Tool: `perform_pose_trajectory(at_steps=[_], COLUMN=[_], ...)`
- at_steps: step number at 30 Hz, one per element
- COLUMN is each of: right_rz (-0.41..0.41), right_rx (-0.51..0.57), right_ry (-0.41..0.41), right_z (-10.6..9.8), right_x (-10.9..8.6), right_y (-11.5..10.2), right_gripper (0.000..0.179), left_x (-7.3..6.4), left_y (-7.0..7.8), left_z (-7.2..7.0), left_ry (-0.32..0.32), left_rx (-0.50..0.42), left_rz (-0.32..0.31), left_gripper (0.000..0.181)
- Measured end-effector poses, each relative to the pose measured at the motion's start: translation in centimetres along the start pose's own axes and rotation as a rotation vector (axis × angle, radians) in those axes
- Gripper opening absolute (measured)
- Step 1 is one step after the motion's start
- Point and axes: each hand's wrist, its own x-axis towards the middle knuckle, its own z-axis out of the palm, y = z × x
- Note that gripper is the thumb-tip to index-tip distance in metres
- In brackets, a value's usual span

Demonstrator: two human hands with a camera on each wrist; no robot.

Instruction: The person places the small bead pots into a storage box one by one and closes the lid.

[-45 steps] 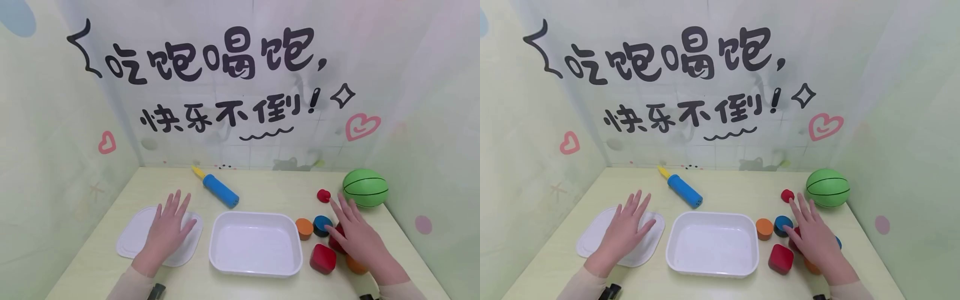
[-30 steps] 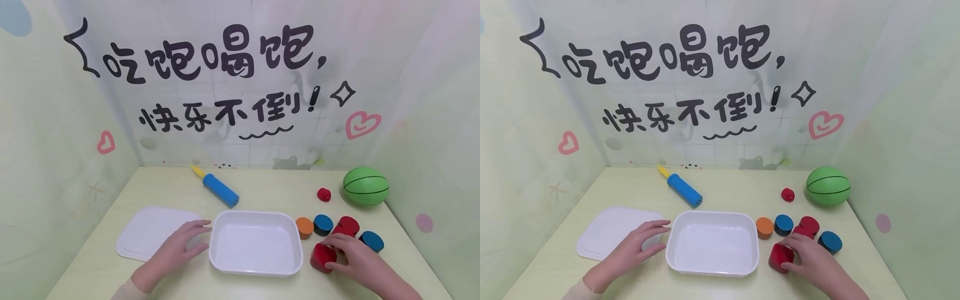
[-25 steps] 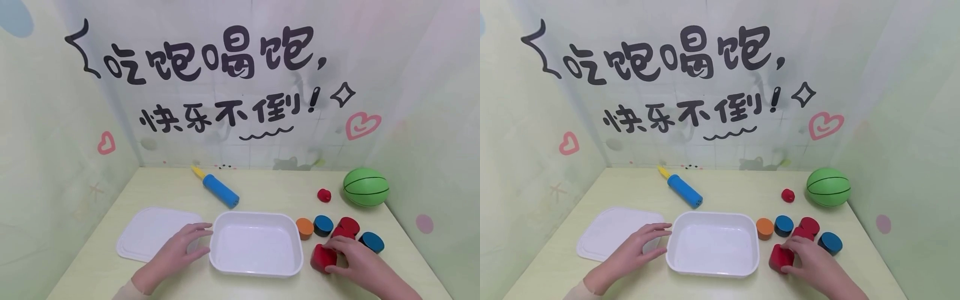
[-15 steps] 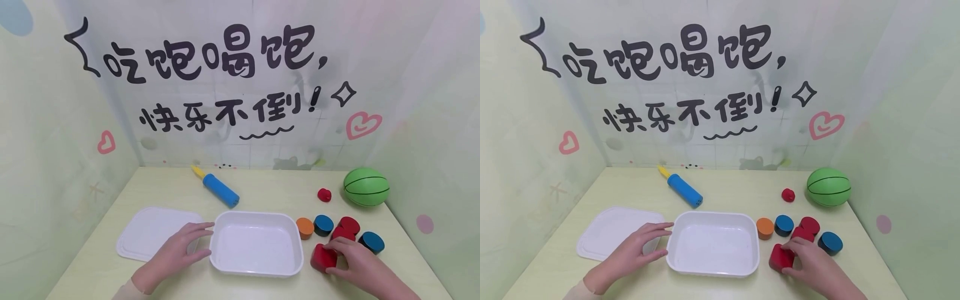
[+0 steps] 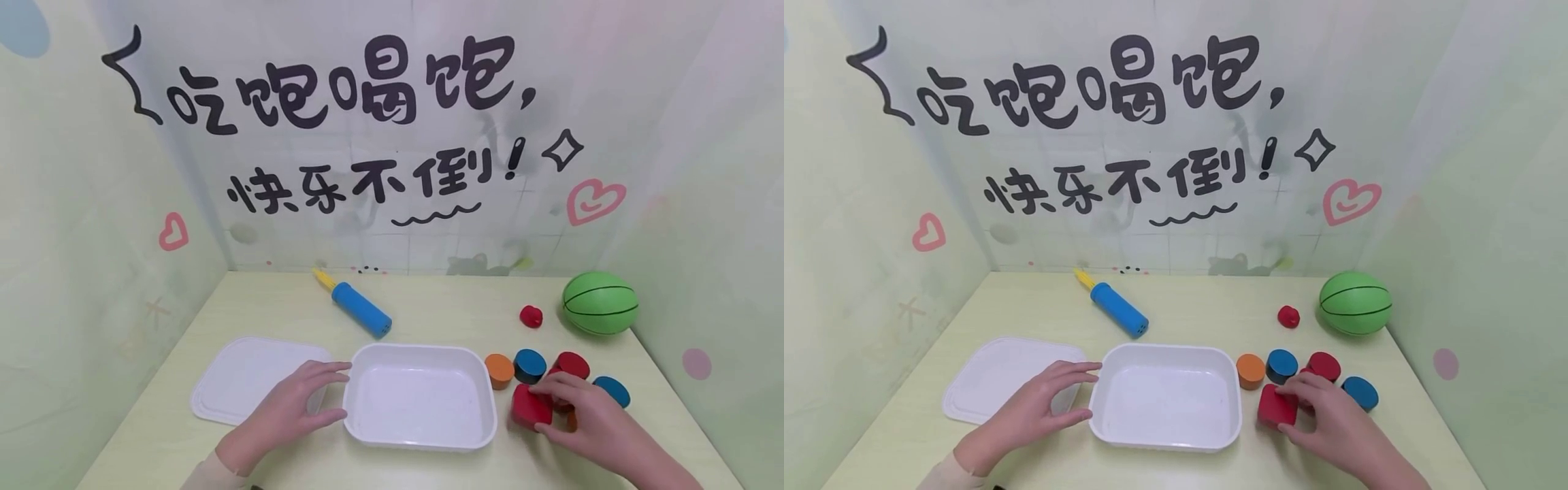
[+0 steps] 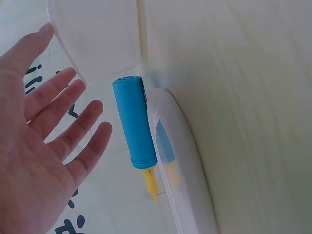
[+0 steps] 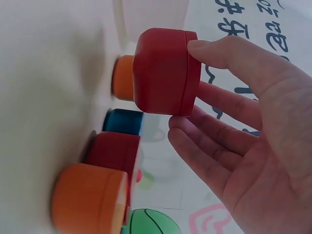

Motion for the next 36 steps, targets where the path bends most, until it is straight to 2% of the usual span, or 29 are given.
perform_pose_trajectory(at_steps=[7,12,16,21,24,30,36], right_rz=[-0.113,-0.165,-0.168,-0.11,-0.085,-0.087,-0.077], right_rx=[-0.019,0.001,0.047,0.11,0.139,0.197,0.191], right_ry=[0.209,0.245,0.209,0.125,0.072,-0.011,-0.097], right_z=[-0.9,-1.0,-0.9,-0.4,0.3,2.2,3.7], right_x=[0.9,1.9,2.8,3.8,4.6,6.4,8.2], right_y=[-0.3,-1.4,-2.6,-4.2,-4.9,-6.3,-8.4], right_gripper=[0.056,0.055,0.052,0.052,0.053,0.052,0.054], left_x=[0.1,0.1,0.1,0.1,0.1,0.1,0.3], left_y=[0.1,0.2,0.3,0.3,0.3,0.1,0.0], left_z=[-0.2,-0.3,-0.3,-0.2,-0.2,-0.2,-0.2], left_ry=[-0.005,-0.012,-0.015,-0.019,-0.023,-0.023,-0.038], left_rx=[0.005,0.011,0.012,0.008,-0.003,-0.01,0.009], left_rz=[0.005,0.004,-0.004,-0.013,-0.012,-0.002,-0.009], left_gripper=[0.05,0.05,0.05,0.049,0.049,0.049,0.05])
